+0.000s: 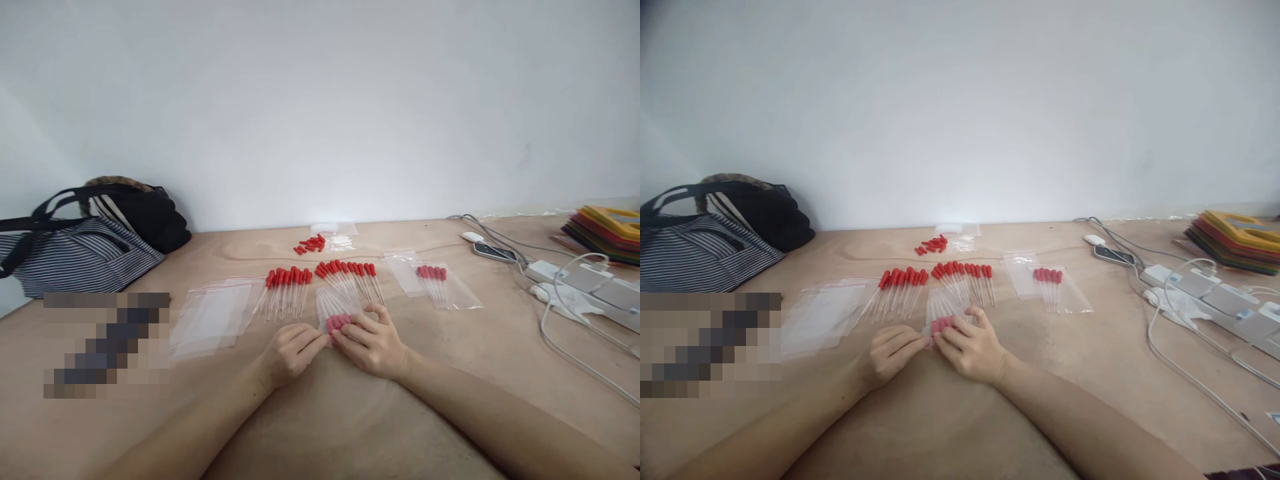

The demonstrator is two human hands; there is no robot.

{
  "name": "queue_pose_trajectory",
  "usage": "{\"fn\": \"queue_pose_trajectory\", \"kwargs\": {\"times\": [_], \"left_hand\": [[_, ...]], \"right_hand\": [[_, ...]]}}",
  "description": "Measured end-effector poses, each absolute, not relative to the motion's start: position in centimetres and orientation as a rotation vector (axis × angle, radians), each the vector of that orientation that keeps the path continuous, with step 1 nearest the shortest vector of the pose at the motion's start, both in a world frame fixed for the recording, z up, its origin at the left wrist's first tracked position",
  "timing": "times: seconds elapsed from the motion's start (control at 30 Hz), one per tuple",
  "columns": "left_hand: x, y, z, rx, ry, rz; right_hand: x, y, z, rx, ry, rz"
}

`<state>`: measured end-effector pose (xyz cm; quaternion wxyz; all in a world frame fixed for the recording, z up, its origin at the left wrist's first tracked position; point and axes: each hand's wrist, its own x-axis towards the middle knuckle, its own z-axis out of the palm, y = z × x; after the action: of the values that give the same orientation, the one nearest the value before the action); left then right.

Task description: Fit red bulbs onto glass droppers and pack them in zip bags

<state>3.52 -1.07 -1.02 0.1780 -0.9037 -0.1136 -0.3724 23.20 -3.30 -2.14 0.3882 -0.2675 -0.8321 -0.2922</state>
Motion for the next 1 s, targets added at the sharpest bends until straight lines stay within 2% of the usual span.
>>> {"fn": "queue_pose_trajectory", "kwargs": {"times": [0.2, 1.0], "left_hand": [[3.7, -1.2, -0.8, -2.53, -0.301, -1.07], [3.9, -0.9, -0.7, -2.511, -0.367, -0.959]], "right_hand": [[23.2, -3.2, -2.3, -0.691, -2.131, -0.778], [24.1, -2.9, -2.0, -0.84, -2.097, -0.597]]}}
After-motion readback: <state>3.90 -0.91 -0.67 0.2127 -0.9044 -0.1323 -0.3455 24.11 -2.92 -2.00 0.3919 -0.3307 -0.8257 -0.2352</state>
